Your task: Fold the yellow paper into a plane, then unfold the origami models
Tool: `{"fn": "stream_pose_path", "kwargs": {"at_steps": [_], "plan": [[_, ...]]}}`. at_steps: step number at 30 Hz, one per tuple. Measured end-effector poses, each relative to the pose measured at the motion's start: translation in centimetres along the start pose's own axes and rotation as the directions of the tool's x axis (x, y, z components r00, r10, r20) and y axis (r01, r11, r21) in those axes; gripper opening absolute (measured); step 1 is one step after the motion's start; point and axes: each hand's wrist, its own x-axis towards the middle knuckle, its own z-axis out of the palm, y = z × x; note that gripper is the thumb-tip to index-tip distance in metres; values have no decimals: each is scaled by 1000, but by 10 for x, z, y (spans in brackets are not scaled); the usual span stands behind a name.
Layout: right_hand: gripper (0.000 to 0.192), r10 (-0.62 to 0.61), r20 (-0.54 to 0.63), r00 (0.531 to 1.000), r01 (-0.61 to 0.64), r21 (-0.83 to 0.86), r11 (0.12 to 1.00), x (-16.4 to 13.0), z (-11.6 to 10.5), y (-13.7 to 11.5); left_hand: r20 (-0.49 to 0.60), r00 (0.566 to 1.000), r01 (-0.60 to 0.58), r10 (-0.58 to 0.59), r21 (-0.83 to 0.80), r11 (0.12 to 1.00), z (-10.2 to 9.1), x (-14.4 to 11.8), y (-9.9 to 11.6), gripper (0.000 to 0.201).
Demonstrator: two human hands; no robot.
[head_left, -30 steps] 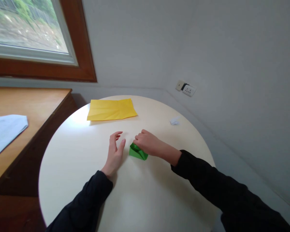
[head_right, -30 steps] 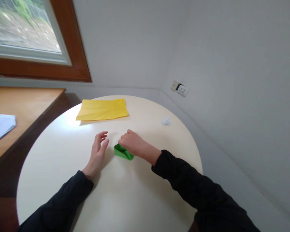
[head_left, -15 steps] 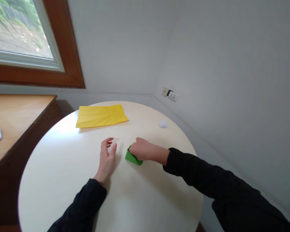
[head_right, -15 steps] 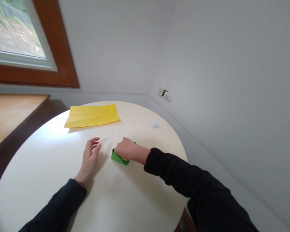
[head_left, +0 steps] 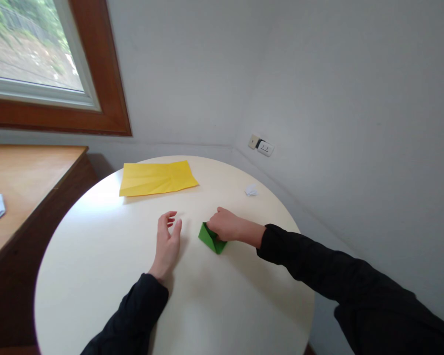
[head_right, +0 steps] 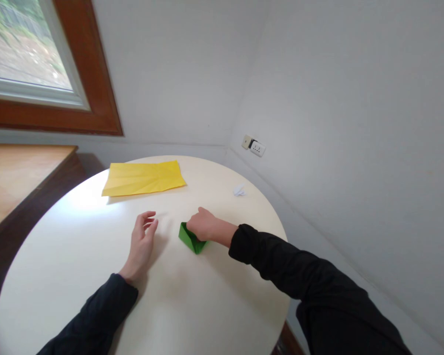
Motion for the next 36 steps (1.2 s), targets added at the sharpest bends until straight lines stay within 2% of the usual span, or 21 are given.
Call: {"fn": "stream_pose_path", "kwargs": {"at_steps": [6,13,17,20,21,24,27,30,33,36], "plan": [[15,64,26,998,-65,42,997,-8,7,-7,0,1000,7,-7,6,1000,0,0,-1,25],[20,102,63,993,-107,81,991,-18,6,-29,24,1000,18,-19,15,1000,1,-1,-2,25],[21,95,74,993,-103,110,989,-14,6,-24,30,999,31,-31,16,999,1,-1,-2,25],[22,160,140,977,-189,221,957,-11,2,2,15,1000,21,-21,17,1000,1,-1,-2,24],[22,187,166,968,-228,270,936,-9,-1,15,12,1000,18,-19,20,1000,1,-1,-3,24],[25,264,146,953,-297,305,905,-4,-10,65,6,1000,24,-24,25,999,1,-1,-4,25],[26,385,124,914,-404,347,846,3,-13,118,7,999,34,-34,20,999,1,-1,-4,26],[24,481,163,861,-503,401,766,11,-6,159,5,999,42,-43,8,999,1,-1,-4,26],[28,537,227,812,-577,442,686,20,8,180,-1,999,49,-49,9,999,1,-1,-3,27],[31,575,251,778,-617,480,624,27,21,186,7,998,56,-56,7,998,1,-1,-3,28]]}}
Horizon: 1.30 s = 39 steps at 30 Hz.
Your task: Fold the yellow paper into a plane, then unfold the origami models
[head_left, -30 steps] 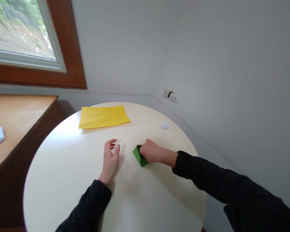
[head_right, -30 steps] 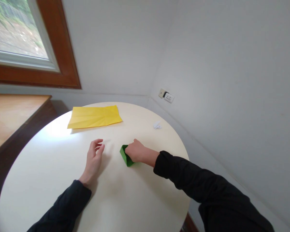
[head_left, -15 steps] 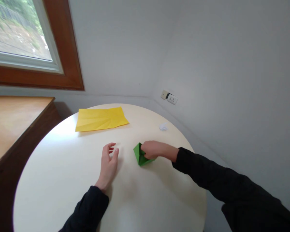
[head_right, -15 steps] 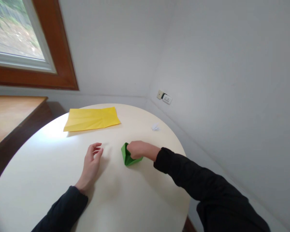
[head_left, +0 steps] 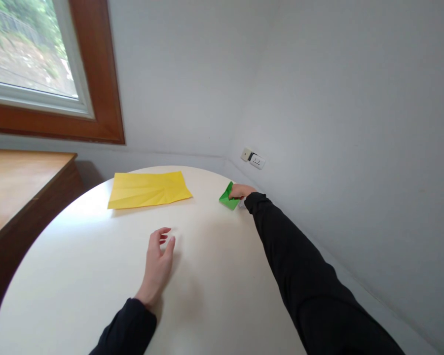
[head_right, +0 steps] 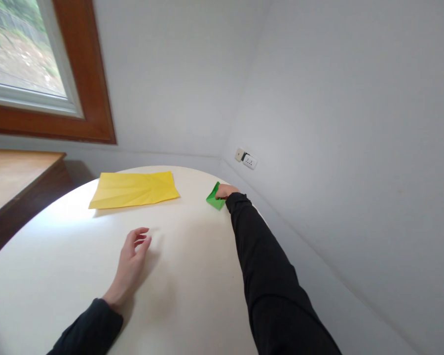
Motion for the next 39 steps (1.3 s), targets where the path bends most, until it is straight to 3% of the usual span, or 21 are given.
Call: {"fn": "stream_pose_path", "kwargs": {"at_steps": [9,15,18,22,25,28,30,33,36,39], "plan": [[28,74,-107,992,-56,168,984,12,12,8,6,1000,-1,1,-15,1000,1,0,-1,28],[23,121,-278,953,-63,207,976,12,-6,17,-12,1000,-8,8,-10,1000,2,2,-3,30],[18,141,-468,872,-66,174,983,11,-25,15,-6,1000,3,-3,-12,1000,2,2,-3,30],[19,150,-708,690,-72,140,988,8,-45,0,-2,1000,13,-13,-11,1000,2,1,-2,30],[31,167,-817,552,-97,136,986,9,-53,-22,-1,1000,14,-14,-10,1000,2,1,-2,30],[38,157,-862,483,-110,118,987,15,-53,-50,-8,1000,10,-10,-12,1000,2,1,-3,29],[38,103,-864,492,-90,66,994,20,-47,-68,-13,1000,11,-11,-11,1000,2,1,-3,28],[32,-81,-823,562,6,-94,996,25,-29,-91,-20,1000,9,-9,-10,1000,2,1,-1,27],[24,-329,-702,631,160,-297,941,28,-8,-105,-22,1000,12,-12,-12,1000,3,2,0,26],[20,-512,-551,659,286,-445,848,30,11,-109,-34,999,9,-10,-17,1000,3,2,-1,25]]}}
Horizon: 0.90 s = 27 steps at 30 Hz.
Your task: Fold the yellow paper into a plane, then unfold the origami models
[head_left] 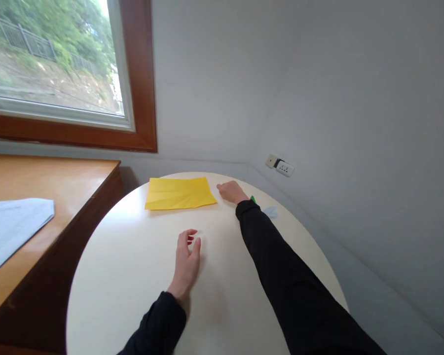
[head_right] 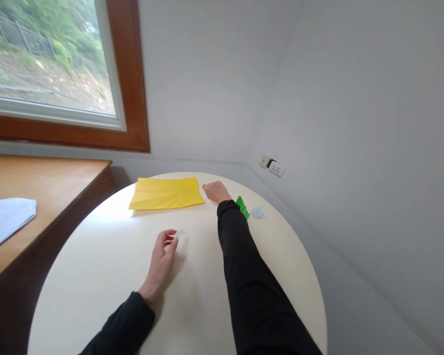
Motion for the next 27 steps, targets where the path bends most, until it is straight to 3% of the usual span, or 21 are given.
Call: {"fn": "stream_pose_path", "kwargs": {"at_steps": [4,8,16,21,27], "plan": [[31,-177,49,983,179,-28,984,-13,16,-4,-13,1000,-19,19,-3,1000,0,1,-1,23],[41,-237,26,971,238,-61,969,-22,29,-11,-12,1000,-21,21,0,1000,0,1,-1,23],[24,-318,-79,945,313,-69,947,-17,43,-36,-45,998,-40,41,13,999,-3,4,-3,21],[22,-438,-154,886,441,-19,897,-23,41,-59,-90,992,-89,94,52,995,-12,10,-2,19],[23,-492,-287,822,530,70,845,-63,42,-87,-116,974,-173,194,166,971,-19,13,1,25]]}}
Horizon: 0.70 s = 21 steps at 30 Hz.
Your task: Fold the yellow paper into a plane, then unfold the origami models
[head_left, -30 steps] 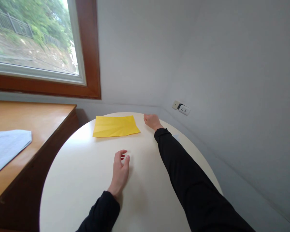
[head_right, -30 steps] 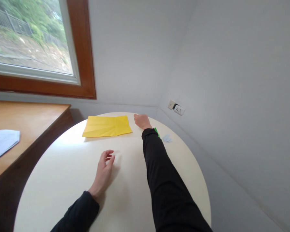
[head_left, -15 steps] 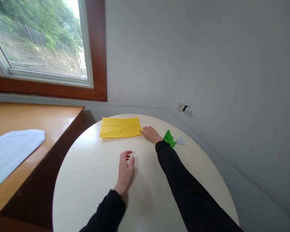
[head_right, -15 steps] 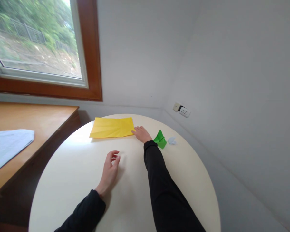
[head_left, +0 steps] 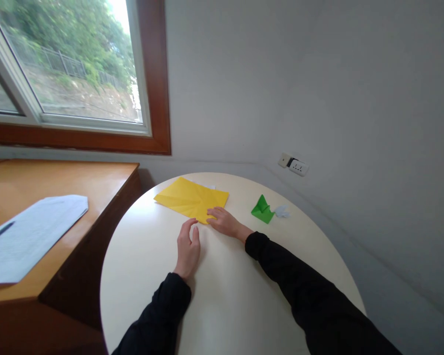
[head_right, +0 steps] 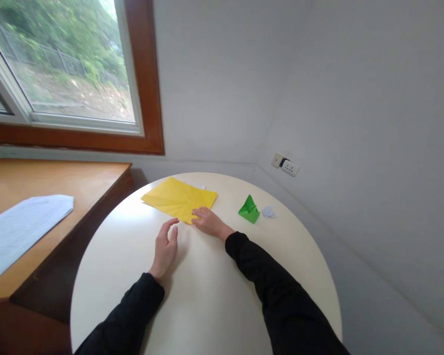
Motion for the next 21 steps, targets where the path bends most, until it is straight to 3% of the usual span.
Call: {"fn": "stream_pose_path", "kwargs": {"at_steps": [3,7,14,21], "plan": [[22,7,-154,988,12,126,992,-22,-3,-22,30,996,-87,86,55,995,-4,2,1,27],[26,-5,-216,976,62,257,964,-55,-15,-50,173,975,-174,138,217,961,-10,5,3,33],[24,-37,-282,959,155,409,899,-110,-51,-93,490,871,-275,-26,532,801,-20,-1,5,43],[29,41,-208,977,75,519,852,-165,-79,-103,646,749,-396,-149,616,681,-33,-24,13,49]]}}
